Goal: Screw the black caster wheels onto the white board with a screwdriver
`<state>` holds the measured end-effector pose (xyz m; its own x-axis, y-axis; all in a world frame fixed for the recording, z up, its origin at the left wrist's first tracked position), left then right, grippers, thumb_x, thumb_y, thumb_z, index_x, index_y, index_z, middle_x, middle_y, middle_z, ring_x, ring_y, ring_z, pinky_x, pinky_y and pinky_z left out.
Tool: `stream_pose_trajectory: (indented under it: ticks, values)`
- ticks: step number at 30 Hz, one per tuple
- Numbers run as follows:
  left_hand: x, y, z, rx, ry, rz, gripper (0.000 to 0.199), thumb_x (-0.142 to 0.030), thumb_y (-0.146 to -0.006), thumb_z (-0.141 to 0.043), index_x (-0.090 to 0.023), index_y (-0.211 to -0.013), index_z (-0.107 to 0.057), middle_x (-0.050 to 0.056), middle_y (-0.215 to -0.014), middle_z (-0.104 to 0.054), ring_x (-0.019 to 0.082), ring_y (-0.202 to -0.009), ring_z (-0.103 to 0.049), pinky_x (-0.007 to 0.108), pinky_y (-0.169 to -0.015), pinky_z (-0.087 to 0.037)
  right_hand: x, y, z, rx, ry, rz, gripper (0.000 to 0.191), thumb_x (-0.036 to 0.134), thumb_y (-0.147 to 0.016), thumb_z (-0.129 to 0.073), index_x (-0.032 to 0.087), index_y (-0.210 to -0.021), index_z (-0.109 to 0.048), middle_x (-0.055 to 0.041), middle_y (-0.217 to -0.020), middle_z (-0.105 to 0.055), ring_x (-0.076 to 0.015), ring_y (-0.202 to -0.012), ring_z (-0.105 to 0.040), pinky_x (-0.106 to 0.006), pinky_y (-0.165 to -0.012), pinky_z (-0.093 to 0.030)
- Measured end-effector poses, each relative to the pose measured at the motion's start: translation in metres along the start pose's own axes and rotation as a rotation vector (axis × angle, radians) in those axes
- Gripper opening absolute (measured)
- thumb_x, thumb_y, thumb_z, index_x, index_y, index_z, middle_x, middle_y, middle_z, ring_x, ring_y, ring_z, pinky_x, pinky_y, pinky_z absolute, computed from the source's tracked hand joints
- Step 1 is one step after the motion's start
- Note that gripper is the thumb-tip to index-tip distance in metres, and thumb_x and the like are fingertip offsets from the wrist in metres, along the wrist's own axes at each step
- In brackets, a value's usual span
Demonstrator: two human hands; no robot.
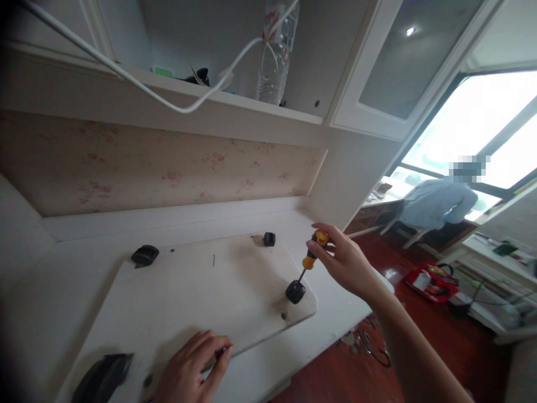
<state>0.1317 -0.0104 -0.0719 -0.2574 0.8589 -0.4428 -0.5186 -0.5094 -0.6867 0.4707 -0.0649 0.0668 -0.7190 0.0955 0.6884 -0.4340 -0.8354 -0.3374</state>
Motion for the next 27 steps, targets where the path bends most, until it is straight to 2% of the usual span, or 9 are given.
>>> stream_pose_trajectory:
  ticks: [3,5,9,11,15,19,23,25,27]
  values:
    - [0.001,0.000,0.000,-0.006,0.000,0.006,0.040,-0.042,-0.114,-0.037,-0.026,-0.089,-0.064,-0.006,-0.073,-0.072,0.011,-0.066,-0.070,0.022,-0.062,-0.055,-0.001,0.001,0.000,0.092,-0.093,0.047,0.065,0.069,-0.091,-0.066,0.027,-0.141,-0.061,-0.0123,-0.135,-0.071,-0.0258,-0.119,-0.074,-0.039,-0.101,-0.065]
    - [0.001,0.000,0.000,0.006,0.005,0.003,0.041,-0.042,-0.114,-0.038,-0.026,-0.088,-0.065,-0.005,-0.073,-0.072,0.011,-0.065,-0.070,0.022,-0.062,-0.055,-0.003,0.000,-0.001,0.074,-0.102,0.046,0.064,0.069,-0.088,-0.071,0.024,-0.132,-0.065,-0.0129,-0.124,-0.075,-0.0258,-0.109,-0.077,-0.039,-0.095,-0.067]
    - [0.000,0.000,0.001,-0.008,-0.004,0.000,0.041,-0.043,-0.114,-0.038,-0.026,-0.088,-0.065,-0.006,-0.074,-0.073,0.012,-0.066,-0.070,0.023,-0.066,-0.056,-0.005,-0.001,-0.004,-0.095,0.036,-0.010,0.063,0.070,-0.076,-0.083,0.019,-0.111,-0.070,-0.0095,-0.095,-0.073,-0.0223,-0.079,-0.075,-0.038,-0.076,-0.068]
    - [-0.001,0.000,0.002,-0.003,-0.007,0.008,0.041,-0.043,-0.114,-0.037,-0.027,-0.089,-0.065,-0.006,-0.074,-0.073,0.012,-0.066,-0.071,0.022,-0.065,-0.056,-0.004,-0.001,-0.005,-0.071,0.044,-0.018,0.066,0.072,-0.080,-0.078,0.020,-0.119,-0.069,-0.0106,-0.103,-0.073,-0.0225,-0.084,-0.075,-0.038,-0.078,-0.068]
    - [-0.001,-0.002,0.002,0.016,0.010,0.008,0.040,-0.043,-0.114,-0.037,-0.026,-0.089,-0.064,-0.006,-0.072,-0.072,0.011,-0.064,-0.070,0.021,-0.062,-0.055,-0.006,0.002,-0.002,0.104,-0.123,-0.001,0.066,0.067,-0.092,-0.068,0.030,-0.145,-0.056,-0.0112,-0.137,-0.068,-0.0251,-0.118,-0.074,-0.040,-0.101,-0.065]
    - [-0.002,-0.003,0.002,0.028,0.013,0.026,0.042,-0.044,-0.114,-0.037,-0.027,-0.088,-0.065,-0.006,-0.073,-0.071,0.011,-0.065,-0.070,0.021,-0.060,-0.055,-0.009,0.003,-0.002,0.114,-0.133,0.045,0.063,0.063,-0.091,-0.070,0.030,-0.144,-0.058,-0.0089,-0.121,-0.071,-0.0247,-0.112,-0.075,-0.040,-0.097,-0.067]
    - [-0.002,-0.001,0.002,0.016,0.010,0.015,0.042,-0.044,-0.114,-0.037,-0.026,-0.088,-0.066,-0.005,-0.072,-0.072,0.011,-0.065,-0.070,0.021,-0.061,-0.055,-0.010,0.001,-0.004,0.005,-0.004,0.066,0.058,0.063,-0.088,-0.074,0.024,-0.131,-0.067,-0.0091,-0.108,-0.071,-0.0210,-0.093,-0.075,-0.039,-0.088,-0.068]
    - [-0.001,0.000,0.001,0.018,0.006,0.014,0.041,-0.043,-0.114,-0.038,-0.026,-0.089,-0.065,-0.005,-0.072,-0.072,0.011,-0.065,-0.070,0.021,-0.062,-0.056,-0.009,0.001,-0.002,-0.007,-0.010,0.048,0.058,0.064,-0.088,-0.074,0.024,-0.130,-0.068,-0.0102,-0.113,-0.072,-0.0213,-0.098,-0.075,-0.038,-0.092,-0.067]
    - [0.000,0.000,0.001,0.024,0.004,0.013,0.040,-0.043,-0.114,-0.038,-0.027,-0.089,-0.065,-0.006,-0.073,-0.072,0.011,-0.065,-0.070,0.020,-0.062,-0.056,-0.007,0.001,0.001,0.059,-0.079,0.029,0.061,0.064,-0.092,-0.069,0.027,-0.141,-0.065,-0.0116,-0.126,-0.072,-0.0245,-0.114,-0.074,-0.038,-0.099,-0.065]
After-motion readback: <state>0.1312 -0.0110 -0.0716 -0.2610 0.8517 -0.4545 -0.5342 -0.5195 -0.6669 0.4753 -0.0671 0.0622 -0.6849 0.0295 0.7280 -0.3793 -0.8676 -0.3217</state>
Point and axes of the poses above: each hand's wrist, its own y-axis away from the middle knuckle, its own z-axis out of the back of the hand, x = y × z, the point moved 1 cm from there along -y, towards the middle knuckle
